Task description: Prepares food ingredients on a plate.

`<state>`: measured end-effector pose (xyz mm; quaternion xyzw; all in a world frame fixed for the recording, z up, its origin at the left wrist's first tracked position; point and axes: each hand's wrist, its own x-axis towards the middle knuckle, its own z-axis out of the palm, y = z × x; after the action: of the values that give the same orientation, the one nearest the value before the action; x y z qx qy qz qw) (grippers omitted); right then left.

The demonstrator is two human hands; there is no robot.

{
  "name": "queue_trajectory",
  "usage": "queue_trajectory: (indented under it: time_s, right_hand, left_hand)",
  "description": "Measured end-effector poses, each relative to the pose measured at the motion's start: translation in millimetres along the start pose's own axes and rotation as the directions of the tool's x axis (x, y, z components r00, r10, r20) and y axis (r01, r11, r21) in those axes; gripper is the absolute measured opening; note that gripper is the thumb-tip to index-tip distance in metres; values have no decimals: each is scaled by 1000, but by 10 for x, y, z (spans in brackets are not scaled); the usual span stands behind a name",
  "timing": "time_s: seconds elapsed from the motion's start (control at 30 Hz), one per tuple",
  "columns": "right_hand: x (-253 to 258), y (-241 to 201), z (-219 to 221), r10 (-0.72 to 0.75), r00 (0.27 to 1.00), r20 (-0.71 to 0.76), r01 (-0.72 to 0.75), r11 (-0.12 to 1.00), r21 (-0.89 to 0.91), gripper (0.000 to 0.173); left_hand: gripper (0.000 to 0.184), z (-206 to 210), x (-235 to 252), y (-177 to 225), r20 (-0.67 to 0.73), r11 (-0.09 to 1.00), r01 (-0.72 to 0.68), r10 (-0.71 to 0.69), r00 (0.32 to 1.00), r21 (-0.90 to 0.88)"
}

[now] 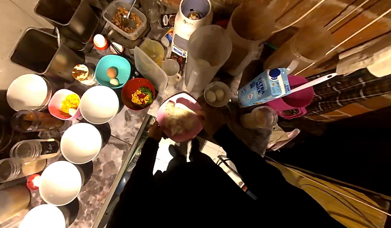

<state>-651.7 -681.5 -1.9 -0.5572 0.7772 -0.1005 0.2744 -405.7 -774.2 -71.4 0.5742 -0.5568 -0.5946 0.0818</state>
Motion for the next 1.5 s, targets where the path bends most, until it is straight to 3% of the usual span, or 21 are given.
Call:
queue_trajectory:
  time_s: [0.13, 0.23, 0.37, 0.47, 0.6, 0.73, 0.97, 1.07, 1.2, 1.27, 1.37, 1.5]
  right_hand:
    - [-381, 104, 26, -54, 998, -41, 55, 998, 10, 23]
    - [-405, 82, 23, 65, 996, -68, -57, 992, 117, 29]
    - [-223, 15, 108, 229, 970, 75, -239, 956, 168, 31]
    - [-246, -118, -49, 228, 973, 21, -229, 963, 145, 30]
    - [-164, -119, -45, 181, 973, 143, -193, 978, 75, 32]
    - [141, -3, -290, 95, 995, 25, -96, 995, 21, 31]
    - [820, 40, -214, -105, 985, 136, 95, 992, 78, 27]
    - [763, 131, -235, -281, 942, 181, 281, 959, 24, 22]
    - [319, 177, -342, -310, 932, 186, 333, 936, -110, 21]
    - [90, 211, -333, -284, 949, 138, 302, 945, -130, 20]
    - [-171, 183, -282, -128, 992, 11, 129, 990, -62, 25]
    - [-245, 5, -30, 173, 978, 116, -188, 972, 138, 30]
  left_hand:
    - [27, 7, 13, -59, 13, 998, -7, 7, 1000, -56]
    - [28, -12, 37, -82, 22, 998, -16, 18, 1000, -63]
    - [30, 9, 47, -109, 25, 999, 4, -2, 1000, -49]
    - [28, -16, 2, -6, 1, 1000, 27, -27, 1000, -17]
    - [27, -7, 14, -55, 24, 1000, 7, -7, 1000, -1]
    - [29, -125, 54, 15, 66, 995, -67, 62, 996, 79]
    - [32, -207, 264, -5, 124, 985, -152, 141, 982, 86]
    - [31, -200, 273, 24, 121, 984, -159, 149, 981, 77]
    - [32, -192, 314, 15, 116, 987, -150, 141, 983, 66]
    - [31, -188, 324, 11, 118, 990, -137, 131, 984, 44]
    - [32, -196, 321, 25, 121, 989, -131, 122, 985, 75]
    - [32, -199, 280, 47, 103, 984, -137, 125, 987, 116]
